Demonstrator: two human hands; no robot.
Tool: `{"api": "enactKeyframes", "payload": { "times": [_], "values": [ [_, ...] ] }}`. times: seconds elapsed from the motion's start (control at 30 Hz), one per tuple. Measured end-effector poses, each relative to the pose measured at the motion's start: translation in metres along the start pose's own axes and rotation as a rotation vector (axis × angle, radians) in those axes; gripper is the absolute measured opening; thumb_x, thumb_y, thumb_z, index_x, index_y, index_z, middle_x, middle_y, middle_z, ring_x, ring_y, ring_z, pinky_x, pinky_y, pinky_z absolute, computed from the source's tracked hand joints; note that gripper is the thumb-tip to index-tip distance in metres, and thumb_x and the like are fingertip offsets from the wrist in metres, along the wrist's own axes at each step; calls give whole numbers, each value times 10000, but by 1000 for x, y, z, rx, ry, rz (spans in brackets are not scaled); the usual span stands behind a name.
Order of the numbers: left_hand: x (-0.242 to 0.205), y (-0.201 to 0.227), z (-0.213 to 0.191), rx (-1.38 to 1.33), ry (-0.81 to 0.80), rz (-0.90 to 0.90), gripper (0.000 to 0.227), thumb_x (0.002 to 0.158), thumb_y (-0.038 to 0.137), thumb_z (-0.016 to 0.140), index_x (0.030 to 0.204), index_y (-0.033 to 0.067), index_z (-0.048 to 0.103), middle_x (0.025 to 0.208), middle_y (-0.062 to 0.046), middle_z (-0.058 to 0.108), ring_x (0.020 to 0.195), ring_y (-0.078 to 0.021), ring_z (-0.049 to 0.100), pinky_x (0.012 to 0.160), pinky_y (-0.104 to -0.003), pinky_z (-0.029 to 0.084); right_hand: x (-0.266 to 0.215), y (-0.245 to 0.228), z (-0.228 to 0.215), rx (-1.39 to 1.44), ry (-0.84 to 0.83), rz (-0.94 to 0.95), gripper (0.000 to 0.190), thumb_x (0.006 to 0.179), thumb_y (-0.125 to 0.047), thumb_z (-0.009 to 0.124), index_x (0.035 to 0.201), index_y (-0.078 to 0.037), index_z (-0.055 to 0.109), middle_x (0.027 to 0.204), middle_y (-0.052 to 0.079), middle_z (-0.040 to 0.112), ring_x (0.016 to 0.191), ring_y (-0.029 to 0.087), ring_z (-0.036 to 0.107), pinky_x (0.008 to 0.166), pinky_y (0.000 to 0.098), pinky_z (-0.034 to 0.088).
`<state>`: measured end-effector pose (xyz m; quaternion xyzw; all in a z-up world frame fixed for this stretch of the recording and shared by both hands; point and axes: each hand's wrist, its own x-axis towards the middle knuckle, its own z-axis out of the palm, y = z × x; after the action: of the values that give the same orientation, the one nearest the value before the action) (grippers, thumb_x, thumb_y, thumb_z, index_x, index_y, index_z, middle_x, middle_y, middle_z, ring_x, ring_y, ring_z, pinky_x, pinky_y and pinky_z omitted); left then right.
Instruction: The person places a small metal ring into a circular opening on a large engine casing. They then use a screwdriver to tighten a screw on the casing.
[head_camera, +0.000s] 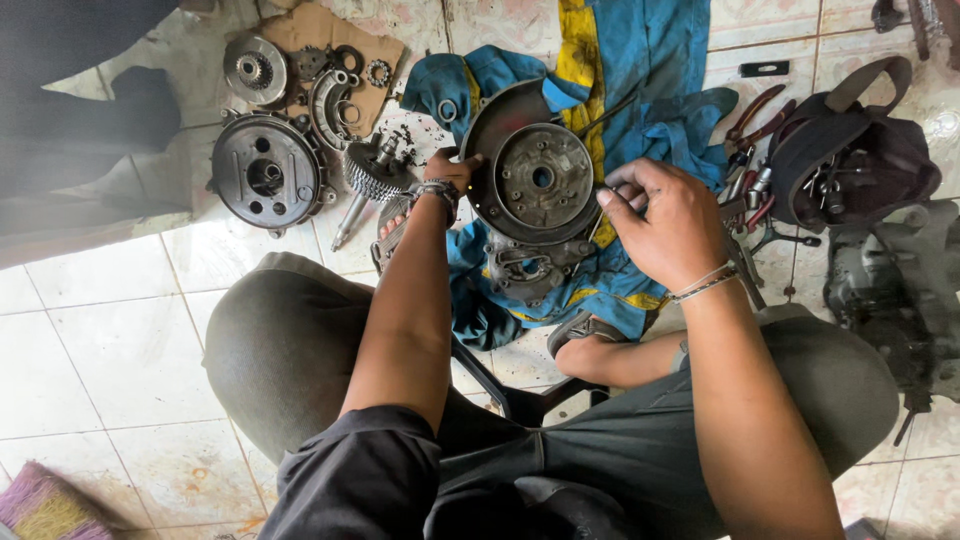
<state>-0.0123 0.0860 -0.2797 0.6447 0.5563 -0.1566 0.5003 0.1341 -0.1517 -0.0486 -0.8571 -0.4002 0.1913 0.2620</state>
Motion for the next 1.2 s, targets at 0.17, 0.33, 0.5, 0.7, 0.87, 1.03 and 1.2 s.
{"api": "enactKeyframes", "payload": {
  "times": [0.17,0.33,0.5,0.7,0.87,1.03,1.2],
  "values": [
    [0,2,8,-38,-10,15,691,849,547,753,1386,132,625,1280,-187,705,1303,-354,613,1176,-457,448,-2,5,3,-27,0,-17,116,925,-189,776,1022,-126,766,779,92,704,781,332,707,716,451,577],
    [-11,5,8,-83,-22,17,707,873,587,732,1379,111,604,1279,-201,697,1304,-364,608,1182,-459,443,-2,4,2,-27,-14,-17,115,928,-181,775,1028,-125,766,788,88,707,796,325,709,730,452,579],
    [-32,15,11,-252,-19,-1,760,854,570,759,1380,62,551,1296,-231,674,1315,-399,594,1200,-477,418,-2,6,5,-21,-6,-8,134,923,-196,778,1034,-122,766,809,70,717,807,290,717,737,430,582],
    [-45,23,8,-110,29,151,625,830,450,797,1296,86,593,1180,-208,722,1234,-391,650,1133,-486,488,-4,11,4,-74,6,-17,125,928,-222,771,1014,-131,773,801,70,717,803,291,720,742,447,588],
    [-61,37,15,-27,142,252,584,662,479,780,1101,123,634,1026,-117,756,932,-348,701,801,-448,532,-8,13,1,-94,5,-10,100,984,-205,781,926,-142,730,811,29,702,703,251,652,610,444,500],
    [-90,54,6,69,153,383,761,678,461,799,1349,177,579,1152,-86,768,1044,-344,724,854,-431,582,-18,23,1,-104,69,-66,120,1014,-216,797,936,-148,736,783,13,693,679,272,651,577,462,495],
    [-111,69,2,259,227,568,679,674,439,853,1217,182,535,1103,-101,763,1001,-422,701,766,-538,548,-29,25,-6,-91,149,-91,98,997,-211,807,949,-155,742,791,15,699,714,289,663,588,476,503]
  ]
}}
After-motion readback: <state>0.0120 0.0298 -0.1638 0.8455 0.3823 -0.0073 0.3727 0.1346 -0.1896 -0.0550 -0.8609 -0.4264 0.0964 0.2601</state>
